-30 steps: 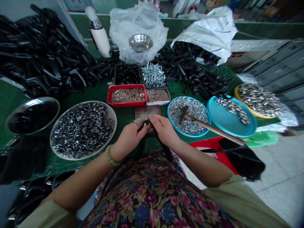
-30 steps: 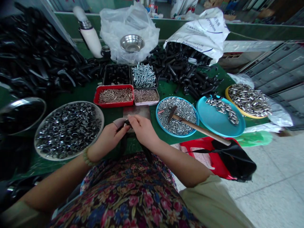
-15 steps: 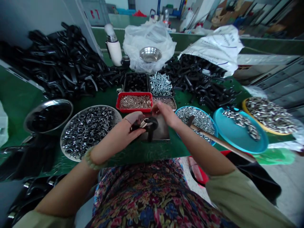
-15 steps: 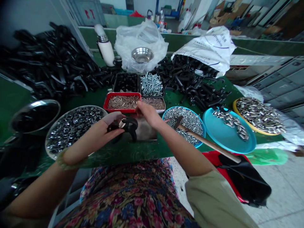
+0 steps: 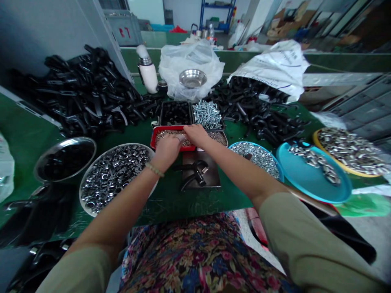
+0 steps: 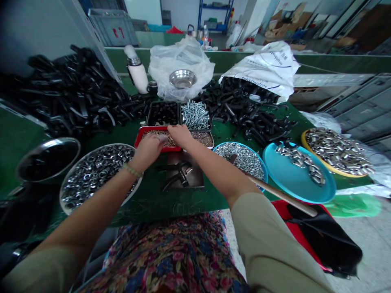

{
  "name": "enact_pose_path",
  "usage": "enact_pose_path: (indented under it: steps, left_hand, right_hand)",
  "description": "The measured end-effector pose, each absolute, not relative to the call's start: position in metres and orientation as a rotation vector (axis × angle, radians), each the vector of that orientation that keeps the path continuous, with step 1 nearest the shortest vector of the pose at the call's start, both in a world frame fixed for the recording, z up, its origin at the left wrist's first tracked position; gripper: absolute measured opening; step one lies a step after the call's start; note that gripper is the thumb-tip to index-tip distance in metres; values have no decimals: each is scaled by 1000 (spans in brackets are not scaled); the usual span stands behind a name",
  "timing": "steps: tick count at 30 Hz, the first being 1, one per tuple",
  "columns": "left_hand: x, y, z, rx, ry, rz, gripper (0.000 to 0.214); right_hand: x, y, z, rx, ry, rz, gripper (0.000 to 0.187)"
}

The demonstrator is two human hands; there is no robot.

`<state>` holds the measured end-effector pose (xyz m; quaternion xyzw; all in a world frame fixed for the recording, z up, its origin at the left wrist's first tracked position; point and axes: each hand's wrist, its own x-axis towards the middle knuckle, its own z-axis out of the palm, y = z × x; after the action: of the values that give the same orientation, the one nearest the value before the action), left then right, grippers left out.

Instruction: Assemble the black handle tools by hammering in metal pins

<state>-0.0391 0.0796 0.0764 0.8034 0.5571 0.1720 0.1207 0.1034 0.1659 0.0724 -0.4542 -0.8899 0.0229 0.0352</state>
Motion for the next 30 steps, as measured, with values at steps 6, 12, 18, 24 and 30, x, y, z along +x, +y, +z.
enact_pose_path:
  steps: [6,12,18,24,30]
  left_hand:
    - [-47,153,58,2496,1652,207,30]
    - [-39,144,51,2502,1731,388,33]
    - [-36,145,54,2285,1797,621,36]
    - [-34,145,67,2050,1720,808,36]
    - [-18,72,64,1920,1379,859,38]
  right_hand:
    - [166,111,67,-1327,-2327,555,16]
    - [209,54,38,-1515,-2034,1087,13]
    - [204,54,38,-1574,-2260,823,11]
    - [189,49,48,-1473,-2790,236,17]
    - [201,38,48,-1346,-2804,139,25]
